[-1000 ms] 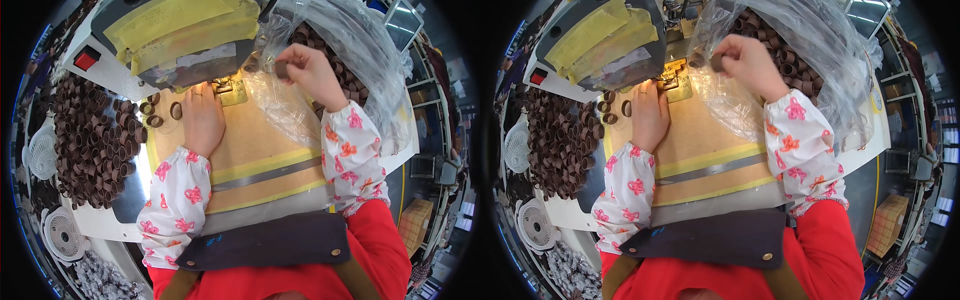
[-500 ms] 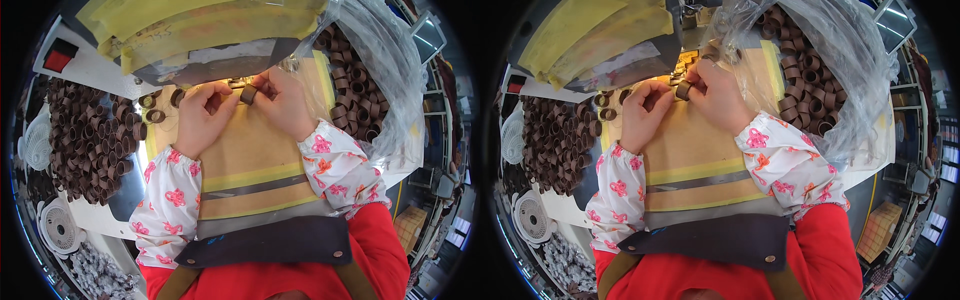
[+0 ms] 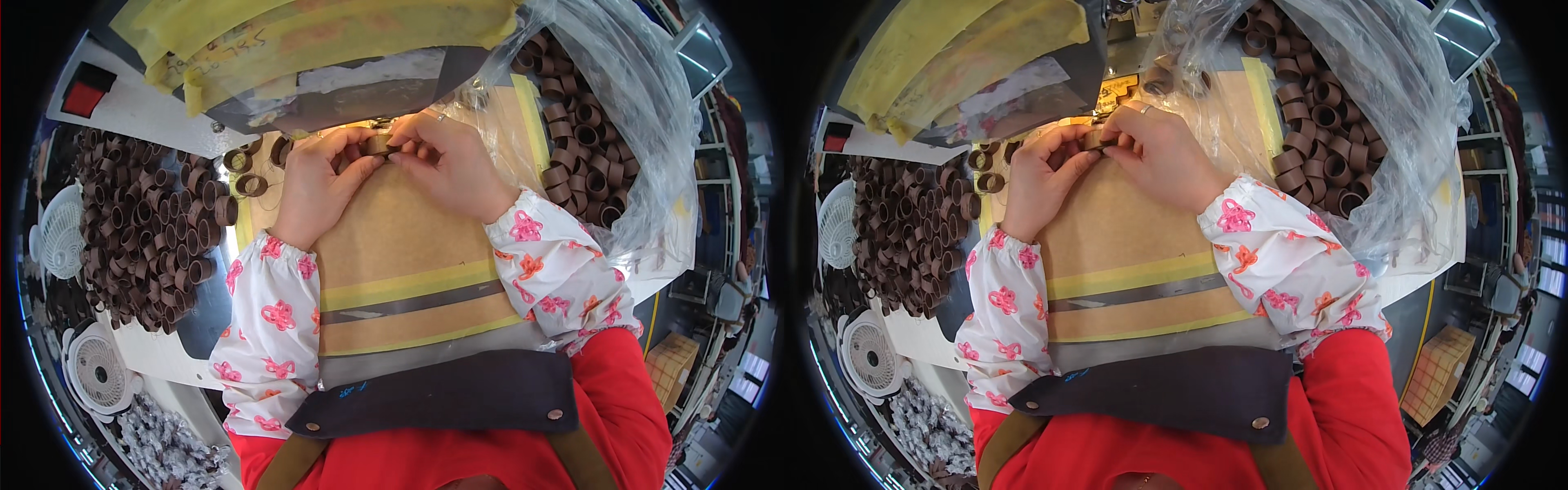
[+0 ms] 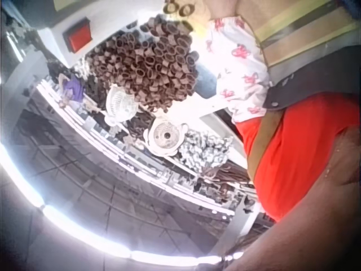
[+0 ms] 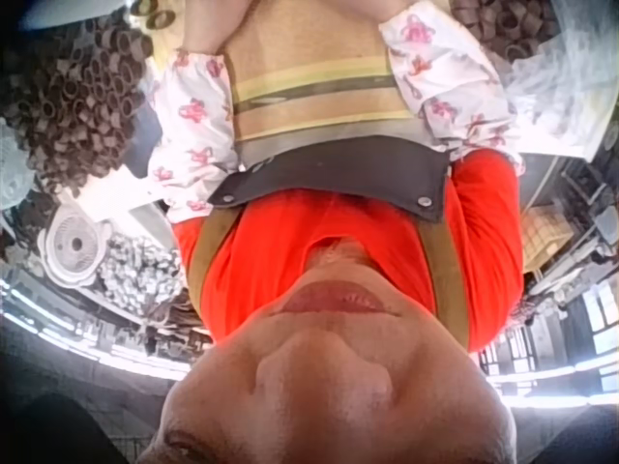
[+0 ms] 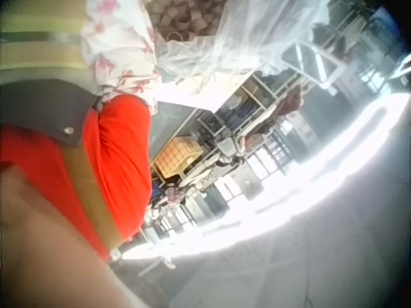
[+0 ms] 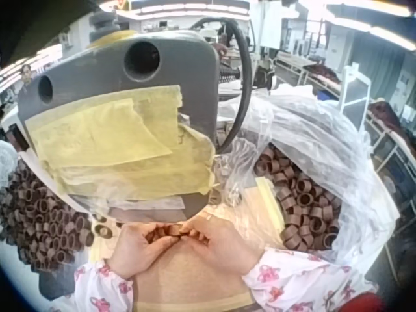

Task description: Using an industrial press machine to process small brown leather loop components.

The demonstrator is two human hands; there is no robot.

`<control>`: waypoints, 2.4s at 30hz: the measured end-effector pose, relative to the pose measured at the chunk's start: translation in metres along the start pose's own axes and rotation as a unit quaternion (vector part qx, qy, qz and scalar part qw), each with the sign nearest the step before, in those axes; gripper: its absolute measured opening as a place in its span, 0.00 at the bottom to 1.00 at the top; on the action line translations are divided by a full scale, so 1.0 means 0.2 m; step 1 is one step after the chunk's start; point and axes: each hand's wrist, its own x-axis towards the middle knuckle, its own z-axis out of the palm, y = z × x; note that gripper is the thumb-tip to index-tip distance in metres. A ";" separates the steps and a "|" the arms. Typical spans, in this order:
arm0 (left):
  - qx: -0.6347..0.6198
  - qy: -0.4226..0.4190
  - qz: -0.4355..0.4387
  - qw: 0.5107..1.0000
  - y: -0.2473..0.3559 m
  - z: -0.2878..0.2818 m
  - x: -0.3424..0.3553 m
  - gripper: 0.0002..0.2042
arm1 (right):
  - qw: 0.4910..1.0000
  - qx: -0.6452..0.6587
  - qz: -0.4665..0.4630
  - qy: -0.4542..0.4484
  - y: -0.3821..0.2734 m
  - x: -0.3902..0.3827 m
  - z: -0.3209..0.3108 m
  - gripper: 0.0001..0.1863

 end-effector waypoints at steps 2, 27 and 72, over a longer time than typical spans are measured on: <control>-0.008 0.010 -0.018 1.000 0.01 0.01 0.00 0.12 | 1.000 -0.007 0.018 0.002 0.00 0.00 -0.01 0.09; -0.035 0.014 -0.123 0.992 -0.02 0.02 0.03 0.12 | 0.999 -0.028 0.037 0.026 -0.03 0.04 -0.02 0.04; 0.099 0.022 -0.124 0.987 -0.03 0.06 0.08 0.13 | 0.967 -0.248 -0.035 0.040 0.00 0.10 -0.02 0.04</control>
